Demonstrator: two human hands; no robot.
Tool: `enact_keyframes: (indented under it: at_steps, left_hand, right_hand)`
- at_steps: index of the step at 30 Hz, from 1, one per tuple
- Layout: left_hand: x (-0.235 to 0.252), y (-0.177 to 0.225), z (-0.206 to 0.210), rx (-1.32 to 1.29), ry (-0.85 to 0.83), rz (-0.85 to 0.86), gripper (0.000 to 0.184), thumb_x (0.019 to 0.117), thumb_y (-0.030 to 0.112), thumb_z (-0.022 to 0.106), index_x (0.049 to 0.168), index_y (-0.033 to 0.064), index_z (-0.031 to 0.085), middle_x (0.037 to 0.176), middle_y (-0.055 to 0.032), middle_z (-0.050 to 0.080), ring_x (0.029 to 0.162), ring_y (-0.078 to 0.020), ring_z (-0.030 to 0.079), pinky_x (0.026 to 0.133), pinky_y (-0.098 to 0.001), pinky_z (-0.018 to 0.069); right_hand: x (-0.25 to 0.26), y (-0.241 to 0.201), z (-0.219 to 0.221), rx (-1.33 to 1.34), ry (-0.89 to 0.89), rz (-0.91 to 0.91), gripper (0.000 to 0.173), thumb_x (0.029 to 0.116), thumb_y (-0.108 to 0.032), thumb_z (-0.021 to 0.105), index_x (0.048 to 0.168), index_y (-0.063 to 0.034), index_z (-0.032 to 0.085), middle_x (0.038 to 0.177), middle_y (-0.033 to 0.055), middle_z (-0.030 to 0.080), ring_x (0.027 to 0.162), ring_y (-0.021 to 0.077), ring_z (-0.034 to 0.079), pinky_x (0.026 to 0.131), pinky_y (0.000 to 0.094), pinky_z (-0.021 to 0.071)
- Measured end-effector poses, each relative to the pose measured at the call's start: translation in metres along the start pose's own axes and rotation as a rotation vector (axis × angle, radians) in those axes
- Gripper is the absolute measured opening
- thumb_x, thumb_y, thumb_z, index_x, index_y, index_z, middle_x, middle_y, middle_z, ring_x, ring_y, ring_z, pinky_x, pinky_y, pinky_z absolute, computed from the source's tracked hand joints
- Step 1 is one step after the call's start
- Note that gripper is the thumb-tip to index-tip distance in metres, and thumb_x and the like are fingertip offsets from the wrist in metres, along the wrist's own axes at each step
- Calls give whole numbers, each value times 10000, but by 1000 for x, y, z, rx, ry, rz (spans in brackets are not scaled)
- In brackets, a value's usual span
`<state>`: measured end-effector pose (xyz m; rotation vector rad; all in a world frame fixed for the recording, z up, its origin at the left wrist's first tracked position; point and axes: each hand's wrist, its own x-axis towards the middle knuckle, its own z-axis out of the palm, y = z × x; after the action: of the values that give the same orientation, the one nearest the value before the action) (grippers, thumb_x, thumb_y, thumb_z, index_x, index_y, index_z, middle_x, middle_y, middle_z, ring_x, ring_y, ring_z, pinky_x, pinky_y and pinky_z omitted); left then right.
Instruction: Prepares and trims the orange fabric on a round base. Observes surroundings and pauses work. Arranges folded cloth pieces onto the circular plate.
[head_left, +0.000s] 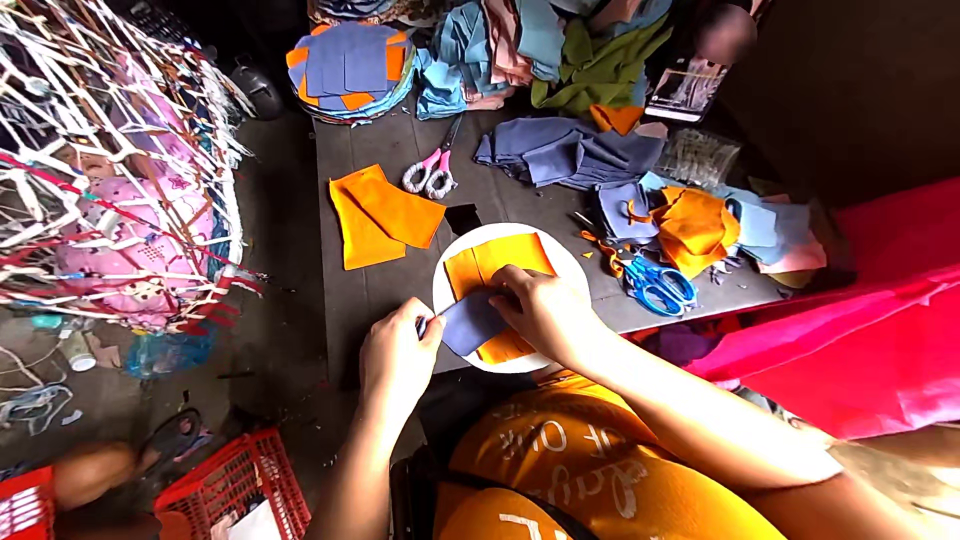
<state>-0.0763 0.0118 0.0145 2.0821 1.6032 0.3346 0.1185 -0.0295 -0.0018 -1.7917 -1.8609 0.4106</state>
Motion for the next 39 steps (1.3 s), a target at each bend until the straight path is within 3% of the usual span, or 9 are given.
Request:
enact_keyframes:
  at_steps: [9,12,15,21,26,28,30,36,39]
  left_hand:
    - [-2,3,5,34,54,-1,191,980,219,672,933,37,706,806,-112,671,765,-243,642,711,-454,499]
    - [-10,-5,13,-8,252,135,170,970,194,652,970,42,729,861,-110,713,784,-221,681,713,-419,541]
    - [-23,-11,19,-16,370,334,222,987,164,577,1027,40,757,937,-122,736,811,-208,711,705,-358,574]
    - [-33,-13,34,51,356,515,271,981,139,543,1087,63,780,1107,-132,755,941,-223,753,732,-342,599]
    - [-16,1,35,86,307,530,271,987,116,554,1146,77,769,1169,-122,745,952,-264,755,717,-417,601]
    - [-10,8,34,111,250,495,269,994,130,577,1184,76,759,1199,-124,736,969,-303,752,730,-485,599]
    - [-6,10,35,128,219,470,269,993,143,587,1192,85,757,1225,-123,726,995,-316,745,749,-510,596]
    - [-6,10,37,134,200,438,251,968,152,638,1177,87,761,1249,-144,703,944,-330,741,720,-510,593]
    - [-6,10,39,138,197,423,252,975,170,639,1187,108,760,1262,-134,699,928,-317,741,709,-502,592]
  right_hand:
    - [0,6,5,-78,90,-74,175,922,-141,722,1045,-21,691,868,153,699,768,321,716,638,474,573]
    - [1,16,0,-89,195,-113,234,929,-168,713,1101,-11,693,945,161,684,865,337,701,716,477,578]
    - [-7,37,-17,-38,344,-108,200,964,-81,597,1116,11,688,1026,177,682,951,342,680,804,471,578]
    - [-55,83,-20,-49,621,-232,224,929,-42,506,993,-5,718,926,141,684,887,248,644,795,349,530]
    - [-71,83,-9,-164,527,-326,267,991,-83,465,1082,-72,716,1043,115,734,1021,263,672,887,360,516]
    - [-67,74,-15,-193,352,-226,328,1043,-171,481,1254,-55,704,1278,153,702,1242,339,636,1011,479,504]
    - [-58,73,-15,-213,220,-194,430,1081,-277,436,1413,-63,607,1482,152,569,1419,355,487,1132,536,395]
    - [-42,75,-8,-293,-8,-181,588,1103,-406,258,1553,-78,446,1630,99,394,1547,295,280,1228,612,175]
    - [-41,76,-8,-303,-71,-144,616,1100,-420,229,1567,-64,416,1638,113,377,1550,288,273,1234,610,159]
